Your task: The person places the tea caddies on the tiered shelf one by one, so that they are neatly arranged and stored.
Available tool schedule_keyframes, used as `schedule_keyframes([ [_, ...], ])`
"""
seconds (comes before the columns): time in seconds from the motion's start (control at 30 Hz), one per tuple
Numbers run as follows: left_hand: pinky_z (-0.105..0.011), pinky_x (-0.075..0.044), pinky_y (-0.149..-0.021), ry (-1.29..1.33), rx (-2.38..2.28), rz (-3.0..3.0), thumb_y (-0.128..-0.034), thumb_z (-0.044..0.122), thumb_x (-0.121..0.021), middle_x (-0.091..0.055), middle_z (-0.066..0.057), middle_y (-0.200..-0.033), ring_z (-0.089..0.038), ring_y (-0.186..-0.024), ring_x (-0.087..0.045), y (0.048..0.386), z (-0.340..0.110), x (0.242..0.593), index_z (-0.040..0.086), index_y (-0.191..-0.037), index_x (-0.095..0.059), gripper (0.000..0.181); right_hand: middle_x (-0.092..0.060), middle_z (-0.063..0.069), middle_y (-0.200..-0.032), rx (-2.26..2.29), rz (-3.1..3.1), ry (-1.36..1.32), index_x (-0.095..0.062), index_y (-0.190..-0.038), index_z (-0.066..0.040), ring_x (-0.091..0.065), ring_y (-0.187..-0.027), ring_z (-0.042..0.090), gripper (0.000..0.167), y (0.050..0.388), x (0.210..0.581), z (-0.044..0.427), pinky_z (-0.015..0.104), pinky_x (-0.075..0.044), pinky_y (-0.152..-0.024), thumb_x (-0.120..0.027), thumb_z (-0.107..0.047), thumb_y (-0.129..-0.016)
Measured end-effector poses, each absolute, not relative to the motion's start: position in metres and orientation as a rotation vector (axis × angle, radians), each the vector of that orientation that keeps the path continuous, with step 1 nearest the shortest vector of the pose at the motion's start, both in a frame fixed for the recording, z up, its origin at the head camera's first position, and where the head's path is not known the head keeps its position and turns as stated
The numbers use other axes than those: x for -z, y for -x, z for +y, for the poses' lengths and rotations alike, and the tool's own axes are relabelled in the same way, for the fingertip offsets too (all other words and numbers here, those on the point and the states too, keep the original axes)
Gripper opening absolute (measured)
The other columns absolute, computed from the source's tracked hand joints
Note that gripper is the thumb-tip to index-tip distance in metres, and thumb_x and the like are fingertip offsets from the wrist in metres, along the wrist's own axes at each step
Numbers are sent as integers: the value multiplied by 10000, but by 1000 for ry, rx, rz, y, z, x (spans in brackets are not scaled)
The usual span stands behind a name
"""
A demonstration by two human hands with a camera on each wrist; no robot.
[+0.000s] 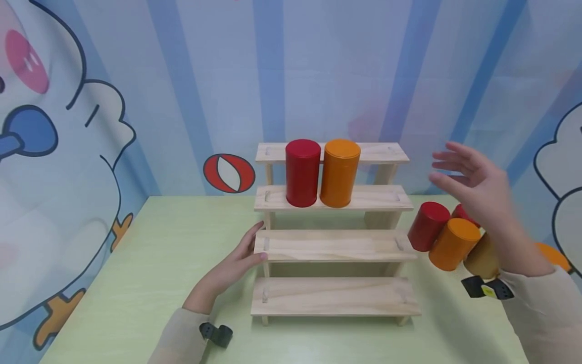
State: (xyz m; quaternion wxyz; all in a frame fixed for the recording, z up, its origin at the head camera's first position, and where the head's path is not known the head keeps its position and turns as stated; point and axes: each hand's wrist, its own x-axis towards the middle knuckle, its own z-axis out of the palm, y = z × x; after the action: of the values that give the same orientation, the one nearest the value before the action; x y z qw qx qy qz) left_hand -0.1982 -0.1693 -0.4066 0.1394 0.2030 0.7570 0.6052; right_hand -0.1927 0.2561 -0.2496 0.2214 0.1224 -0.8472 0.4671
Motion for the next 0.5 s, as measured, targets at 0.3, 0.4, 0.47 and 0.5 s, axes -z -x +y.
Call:
schedule_keyframes([
  [0.3, -521, -162, -1162, -591, -1751, 2190, -996, 242, -506, -8, -89, -1620, -292, -1485, -33, 198, -170, 407, 181, -1558, 13, 768, -556, -166, -1245, -1149, -2402, -214, -363, -1491, -188, -480, -1022, -140, 618, 179, 257, 285, -8, -398, -783, -631, -193, -934],
  [0.4, -521, -160, -1163, -592, -1750, 2187, -996, 243, -506, -3, -88, -1620, -289, -1485, -28, 198, -170, 406, 185, -1558, 12, 767, -532, 9, -1363, -1056, -2440, -142, -325, -1509, -203, -458, -1039, -124, 634, 175, 261, 296, -21, -375, -794, -612, -259, -946],
  [0.47, -523, -163, -1162, -595, -1749, 2186, -995, 246, -507, 0, -89, -1620, -292, -1485, -28, 197, -170, 406, 185, -1558, 12, 768, -499, 96, -1411, -1009, -2446, -97, -311, -1515, -203, -471, -1086, -92, 631, 173, 264, 304, -20, -362, -825, -595, -278, -956],
  [0.5, -524, -164, -1161, -597, -1748, 2184, -995, 246, -508, 1, -88, -1620, -291, -1485, -29, 197, -170, 406, 185, -1557, 12, 768, -491, 99, -1425, -996, -2443, -78, -309, -1515, -205, -480, -1115, -73, 625, 172, 265, 308, -12, -359, -851, -587, -280, -960],
])
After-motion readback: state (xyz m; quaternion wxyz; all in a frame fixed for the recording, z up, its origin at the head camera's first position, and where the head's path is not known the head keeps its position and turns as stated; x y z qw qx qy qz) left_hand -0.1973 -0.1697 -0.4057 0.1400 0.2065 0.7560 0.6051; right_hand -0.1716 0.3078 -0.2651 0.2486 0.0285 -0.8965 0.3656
